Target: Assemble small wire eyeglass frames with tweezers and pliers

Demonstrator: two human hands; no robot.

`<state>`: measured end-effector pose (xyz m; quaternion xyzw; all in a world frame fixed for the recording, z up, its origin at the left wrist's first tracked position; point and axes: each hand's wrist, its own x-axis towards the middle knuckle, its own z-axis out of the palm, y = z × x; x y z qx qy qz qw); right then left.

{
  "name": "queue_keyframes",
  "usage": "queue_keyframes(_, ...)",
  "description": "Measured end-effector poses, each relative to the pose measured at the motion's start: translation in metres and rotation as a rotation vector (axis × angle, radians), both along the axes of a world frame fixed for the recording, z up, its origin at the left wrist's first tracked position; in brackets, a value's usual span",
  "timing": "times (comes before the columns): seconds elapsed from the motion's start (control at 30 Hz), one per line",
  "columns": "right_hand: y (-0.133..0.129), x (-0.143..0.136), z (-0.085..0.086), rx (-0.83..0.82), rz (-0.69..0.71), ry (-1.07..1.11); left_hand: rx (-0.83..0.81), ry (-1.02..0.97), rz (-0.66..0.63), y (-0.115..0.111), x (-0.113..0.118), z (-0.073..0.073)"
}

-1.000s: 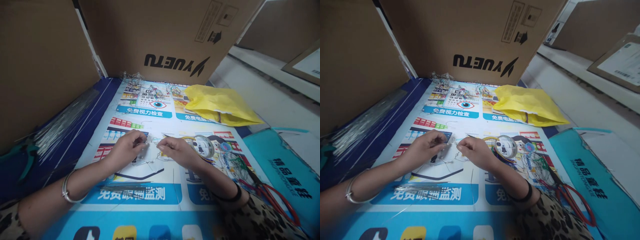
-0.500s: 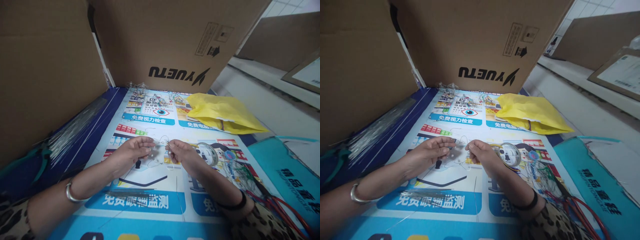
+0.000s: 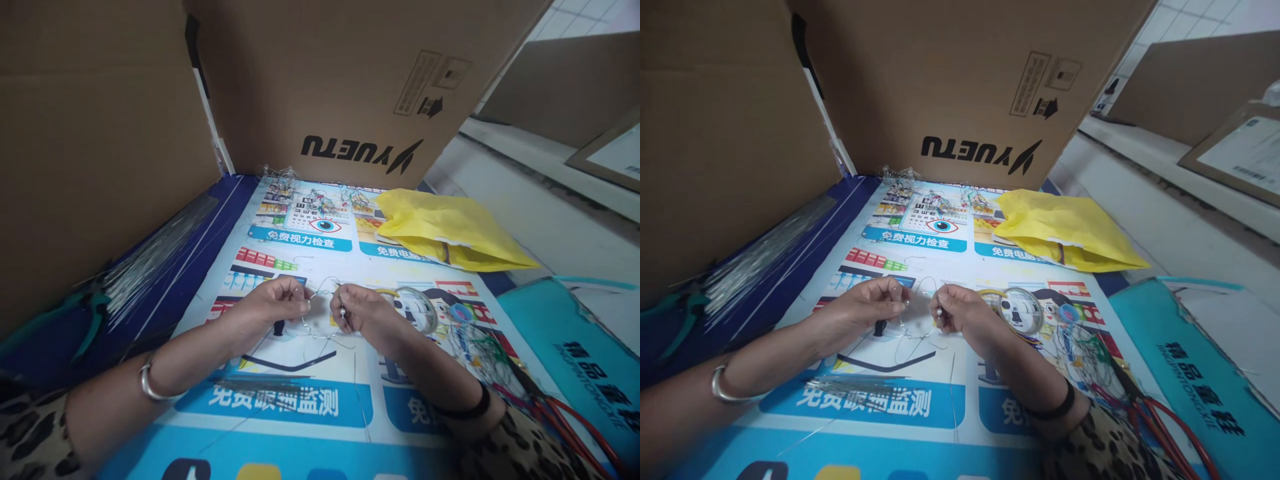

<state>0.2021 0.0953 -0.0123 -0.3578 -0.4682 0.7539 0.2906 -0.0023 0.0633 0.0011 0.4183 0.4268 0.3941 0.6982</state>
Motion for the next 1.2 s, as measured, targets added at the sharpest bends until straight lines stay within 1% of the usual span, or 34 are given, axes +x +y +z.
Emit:
queue_keyframes(0.13,0.000,0.001,-0.002,0.004,0.048,-0.053,0.025,0.026,-0.016,-0.002,0.002,0.001)
queue_keyframes(0.23,-0.002,0.001,0.000,0.017,0.086,-0.106,0.041,0.082,-0.036,-0.003,0.003,0.002)
queue_keyframes(0.37,-0.005,0.000,0.003,0.086,0.139,-0.161,0.059,0.227,-0.124,-0.004,0.005,0.001)
queue_keyframes(0.47,-0.007,0.000,0.003,0.130,0.162,-0.187,0.137,0.334,-0.158,-0.006,0.005,0.000)
queue_keyframes(0.6,-0.008,-0.002,0.004,0.082,0.116,-0.185,0.219,0.400,-0.064,-0.007,0.006,0.001)
queue_keyframes(0.7,-0.008,-0.003,0.006,0.092,0.052,-0.200,0.241,0.406,-0.008,-0.006,0.006,0.002)
queue_keyframes(0.77,-0.008,-0.004,0.005,0.148,0.004,-0.263,0.254,0.410,0.000,-0.006,0.005,0.002)
queue_keyframes(0.83,-0.008,-0.004,0.004,0.254,-0.061,-0.358,0.270,0.423,0.000,-0.006,0.005,0.002)
queue_keyframes(0.9,-0.009,-0.005,0.002,0.366,-0.089,-0.440,0.285,0.448,0.000,-0.006,0.005,0.001)
queue_keyframes(0.93,-0.009,-0.005,0.002,0.401,-0.080,-0.464,0.291,0.462,0.003,-0.006,0.004,0.001)
queue_keyframes(1.0,-0.011,-0.006,0.003,0.417,-0.023,-0.475,0.302,0.487,0.006,-0.006,0.004,0.001)
queue_keyframes(1.1,-0.014,-0.008,0.006,0.375,0.035,-0.449,0.312,0.502,0.011,-0.007,0.005,0.000)
queue_keyframes(1.2,-0.015,-0.008,0.008,0.304,0.043,-0.390,0.311,0.497,0.017,-0.008,0.005,-0.001)
